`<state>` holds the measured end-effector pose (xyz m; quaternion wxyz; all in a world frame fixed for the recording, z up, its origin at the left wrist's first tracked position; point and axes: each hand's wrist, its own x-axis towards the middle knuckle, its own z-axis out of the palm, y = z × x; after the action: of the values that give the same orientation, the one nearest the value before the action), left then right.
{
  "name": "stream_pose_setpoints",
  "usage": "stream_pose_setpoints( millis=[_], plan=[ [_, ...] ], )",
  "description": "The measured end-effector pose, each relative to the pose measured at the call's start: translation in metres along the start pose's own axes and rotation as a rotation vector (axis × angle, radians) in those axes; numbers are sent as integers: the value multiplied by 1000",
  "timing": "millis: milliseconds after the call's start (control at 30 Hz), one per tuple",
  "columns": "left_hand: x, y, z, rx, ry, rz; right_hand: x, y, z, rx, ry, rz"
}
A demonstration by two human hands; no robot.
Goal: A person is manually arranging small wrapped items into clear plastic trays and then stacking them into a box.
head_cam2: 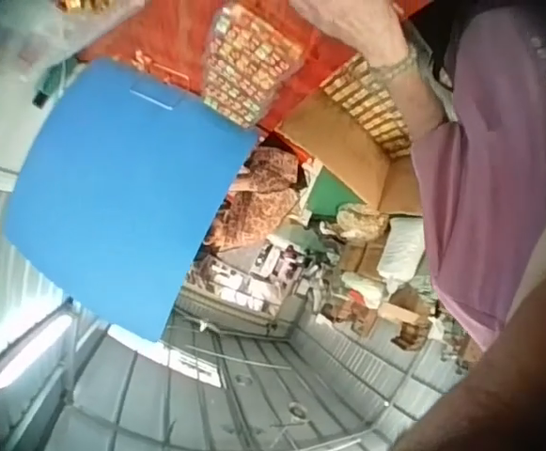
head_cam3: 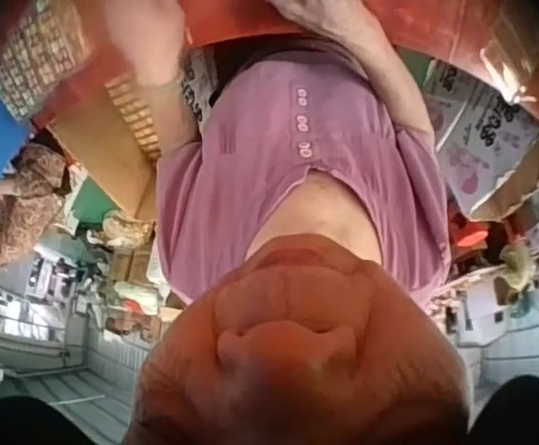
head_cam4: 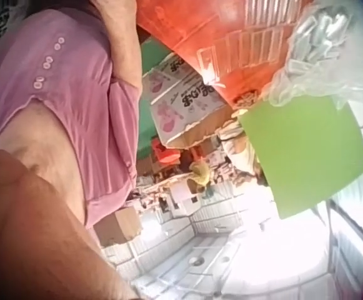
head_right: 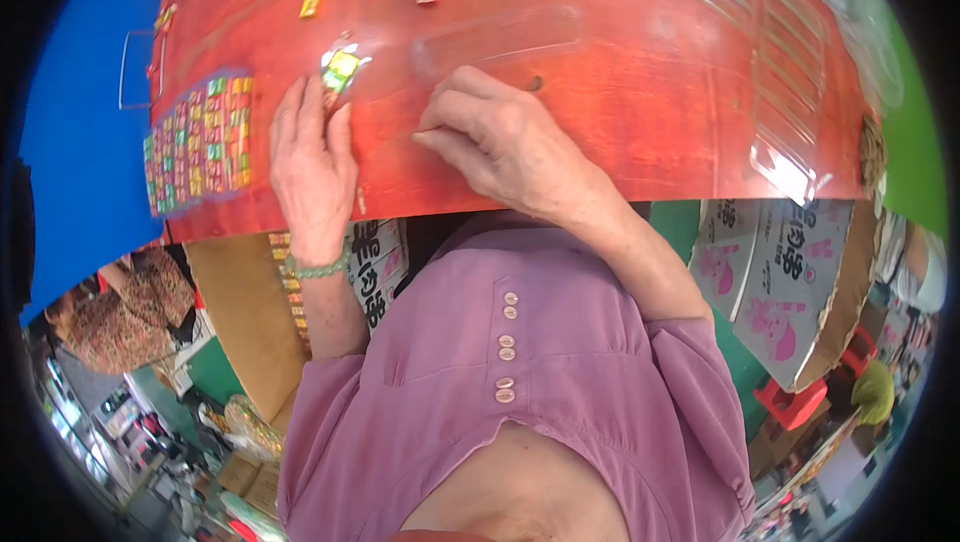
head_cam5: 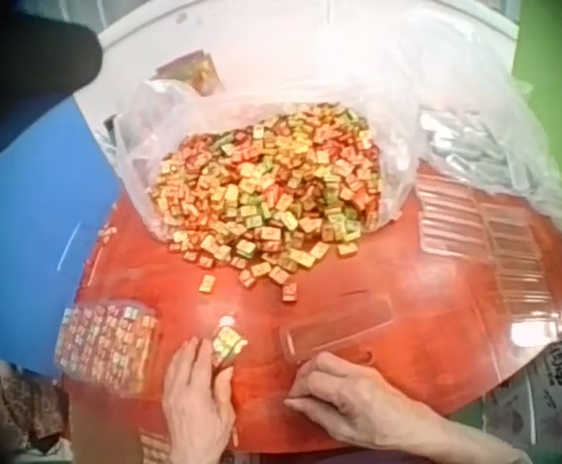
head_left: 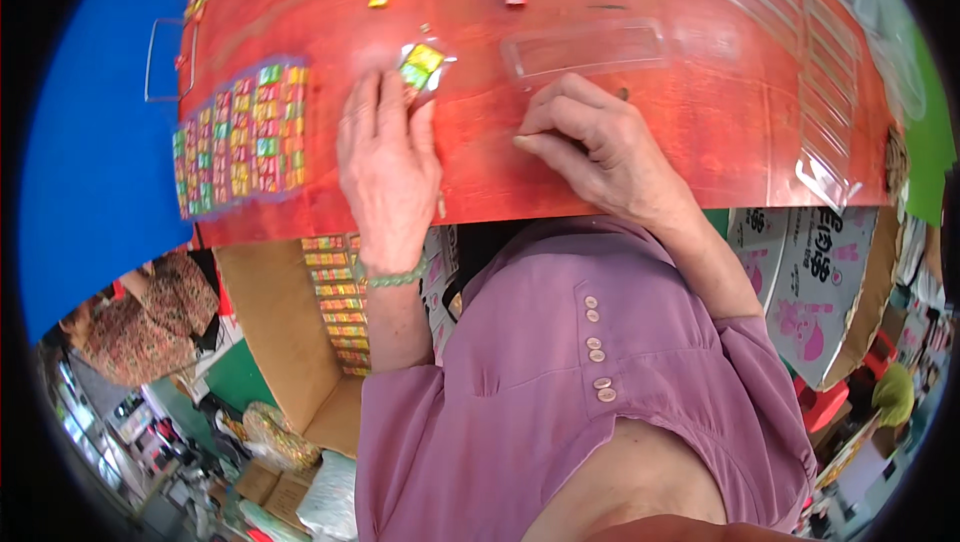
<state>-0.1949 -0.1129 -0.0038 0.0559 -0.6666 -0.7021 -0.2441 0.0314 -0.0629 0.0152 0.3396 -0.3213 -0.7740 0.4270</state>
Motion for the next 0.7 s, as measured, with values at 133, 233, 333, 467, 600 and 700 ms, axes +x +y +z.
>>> stream_pose_setpoints(
  millis=[133, 233, 333, 467, 600, 700],
  plan=[
    [1, 1, -2, 137, 27, -22, -4, 3, -2, -10, 11, 0],
    [-5, -2, -6, 201, 65, -62, -6, -1, -3, -3, 23, -6],
    [-10, -5, -7, 161, 52, -63, -11, 3, -8, -96, 66, -64],
    [-1, 12, -10, 84, 52, -56, -6, 9, -27, -422, 184, -172],
    [40, 51, -7, -120, -61, 112, 2, 24, -53, -646, 185, -57],
    [75, 60, 8, -175, -98, 201, 25, 27, -65, -675, 182, -147]
  ],
)
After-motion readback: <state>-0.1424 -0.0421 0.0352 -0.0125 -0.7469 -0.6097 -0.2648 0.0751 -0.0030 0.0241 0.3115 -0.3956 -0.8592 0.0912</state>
